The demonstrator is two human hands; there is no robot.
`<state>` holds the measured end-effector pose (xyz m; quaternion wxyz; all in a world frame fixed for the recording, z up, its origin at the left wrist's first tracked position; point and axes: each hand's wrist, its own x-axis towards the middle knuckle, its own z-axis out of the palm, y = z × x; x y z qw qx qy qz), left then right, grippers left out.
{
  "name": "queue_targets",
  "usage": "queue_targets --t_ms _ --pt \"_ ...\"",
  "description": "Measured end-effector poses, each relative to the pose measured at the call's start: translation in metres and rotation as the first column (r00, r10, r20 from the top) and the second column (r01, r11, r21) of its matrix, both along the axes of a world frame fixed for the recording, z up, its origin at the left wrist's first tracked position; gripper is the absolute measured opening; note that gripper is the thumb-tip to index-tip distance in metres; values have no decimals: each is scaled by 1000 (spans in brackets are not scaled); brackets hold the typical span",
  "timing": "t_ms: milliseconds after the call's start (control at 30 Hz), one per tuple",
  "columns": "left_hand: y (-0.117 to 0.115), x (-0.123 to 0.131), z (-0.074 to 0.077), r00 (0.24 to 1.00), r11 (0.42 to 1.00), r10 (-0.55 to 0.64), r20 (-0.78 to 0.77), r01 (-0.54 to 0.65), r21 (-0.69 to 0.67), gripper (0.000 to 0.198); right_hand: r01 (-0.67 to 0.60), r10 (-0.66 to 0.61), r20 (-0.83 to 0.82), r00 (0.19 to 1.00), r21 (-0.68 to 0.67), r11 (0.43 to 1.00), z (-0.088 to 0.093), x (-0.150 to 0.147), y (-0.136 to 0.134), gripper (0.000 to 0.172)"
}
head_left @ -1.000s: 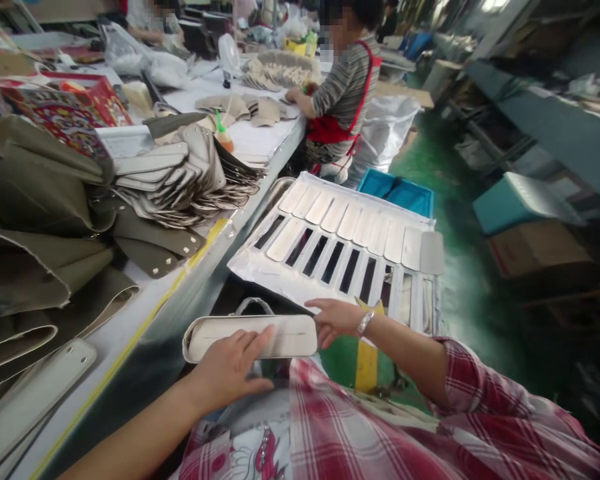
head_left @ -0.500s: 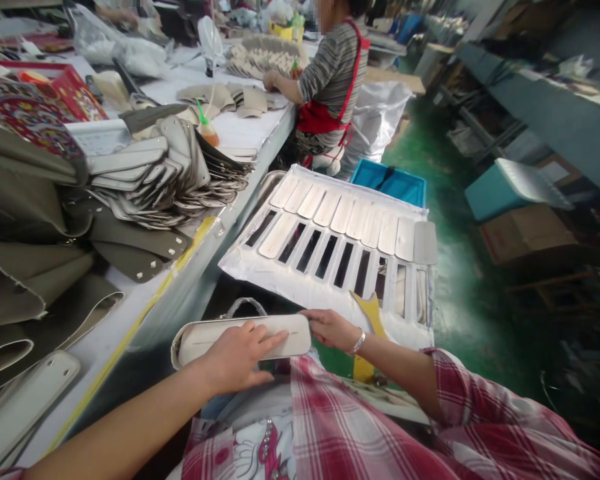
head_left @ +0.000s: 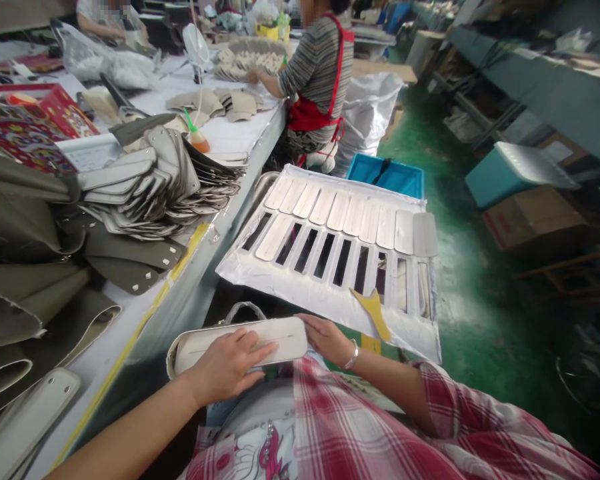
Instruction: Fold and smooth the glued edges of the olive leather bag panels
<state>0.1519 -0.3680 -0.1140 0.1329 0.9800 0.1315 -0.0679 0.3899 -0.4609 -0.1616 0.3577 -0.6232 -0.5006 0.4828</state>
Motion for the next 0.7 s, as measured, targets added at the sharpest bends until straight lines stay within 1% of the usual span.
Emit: queue_targets --t_ms 33,67,100,167,200,267,333,400,500,533,567,633,700 --pt "0 -1 -2 1000 1000 -6 15 6 7 54 -11 9 55 998 38 999 1 1 1 33" --pt "0 -1 -3 999 1000 -15 31 15 15 55 -32 28 99 995 46 998 4 3 1 31" --pt "1 -1 -5 999 999 -26 45 25 24 55 -57 54 129 990 20 998 7 5 2 32" --pt "1 -1 -5 997 998 -54 53 52 39 58 -104 122 163 979 -110 988 16 8 3 37" --pt "1 0 -5 996 997 -69 48 67 41 59 -125 158 166 973 -191 974 20 10 3 40" --pt "2 2 -3 995 995 -93 25 92 31 62 -160 215 145 966 -322 933 29 12 3 45" --pt "2 3 -2 995 995 -100 3 100 14 67 -187 257 130 958 -395 899 35 12 6 47" --pt "3 4 -1 995 995 -97 -8 97 1 72 -199 268 83 960 -473 858 39 12 11 48" --pt "4 5 -2 995 995 -96 -14 96 -9 75 -276 292 -70 954 -586 762 43 11 24 43" --pt "5 5 -2 995 995 -97 -16 97 -12 75 -318 321 -107 941 -602 733 44 10 29 39" --pt "5 5 -3 995 995 -97 -17 97 -13 74 -349 360 -108 927 -600 720 44 10 33 35" --pt "7 4 -2 995 995 -97 -21 97 -15 74 -361 425 -24 905 -573 736 45 10 39 30" --pt "8 4 -2 995 995 -95 -22 95 -20 74 -320 427 86 900 -534 783 44 10 40 29"
